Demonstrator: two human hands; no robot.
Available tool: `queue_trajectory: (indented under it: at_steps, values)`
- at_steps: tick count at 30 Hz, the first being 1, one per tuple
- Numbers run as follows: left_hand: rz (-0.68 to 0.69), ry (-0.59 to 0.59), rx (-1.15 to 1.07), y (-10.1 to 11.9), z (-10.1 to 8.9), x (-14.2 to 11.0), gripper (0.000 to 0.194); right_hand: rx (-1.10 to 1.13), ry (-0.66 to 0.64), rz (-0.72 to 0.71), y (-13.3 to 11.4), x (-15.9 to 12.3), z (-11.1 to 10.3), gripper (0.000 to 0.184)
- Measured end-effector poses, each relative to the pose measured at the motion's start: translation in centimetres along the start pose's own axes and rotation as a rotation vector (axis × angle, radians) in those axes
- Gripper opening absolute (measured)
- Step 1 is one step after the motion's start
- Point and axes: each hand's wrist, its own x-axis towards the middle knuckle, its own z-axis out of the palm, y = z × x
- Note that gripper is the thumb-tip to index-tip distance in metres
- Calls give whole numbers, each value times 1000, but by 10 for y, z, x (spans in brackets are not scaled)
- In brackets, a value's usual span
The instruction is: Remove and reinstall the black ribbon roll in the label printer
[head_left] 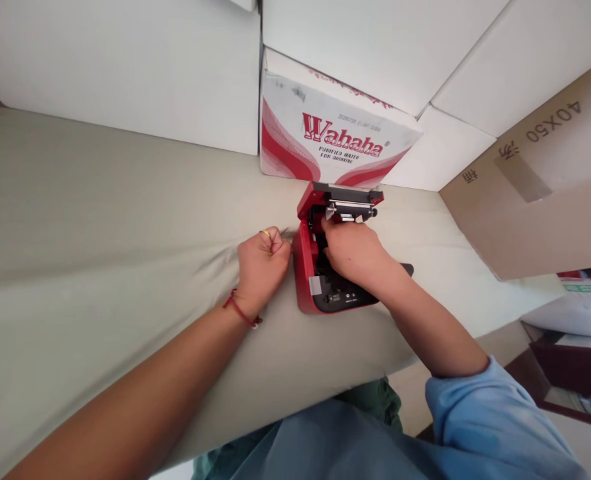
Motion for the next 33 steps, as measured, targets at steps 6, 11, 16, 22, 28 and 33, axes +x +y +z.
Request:
queue_trajectory:
  at_steps: [6, 11, 16, 22, 28, 33]
  values:
    - [-9, -17, -12, 1, 0, 0, 41, 82, 40, -79, 8, 0, 4, 42]
    - [-17, -24, -9, 0, 0, 0, 41, 336, 100, -243, 35, -9, 13, 33]
    - [-10, -17, -14, -1, 0, 0, 40, 538, 466, -459, 59, -58, 36, 28]
    - [81, 59, -49, -14, 3, 2, 31, 465, 766, -571, 60, -114, 95, 34]
    - [602, 187, -27, -2, -5, -20, 13, 422, 828, -562, 54, -115, 128, 46]
    - [1154, 36, 224, 33, -16, -62, 17, 423, 873, -549, 48, -113, 128, 40]
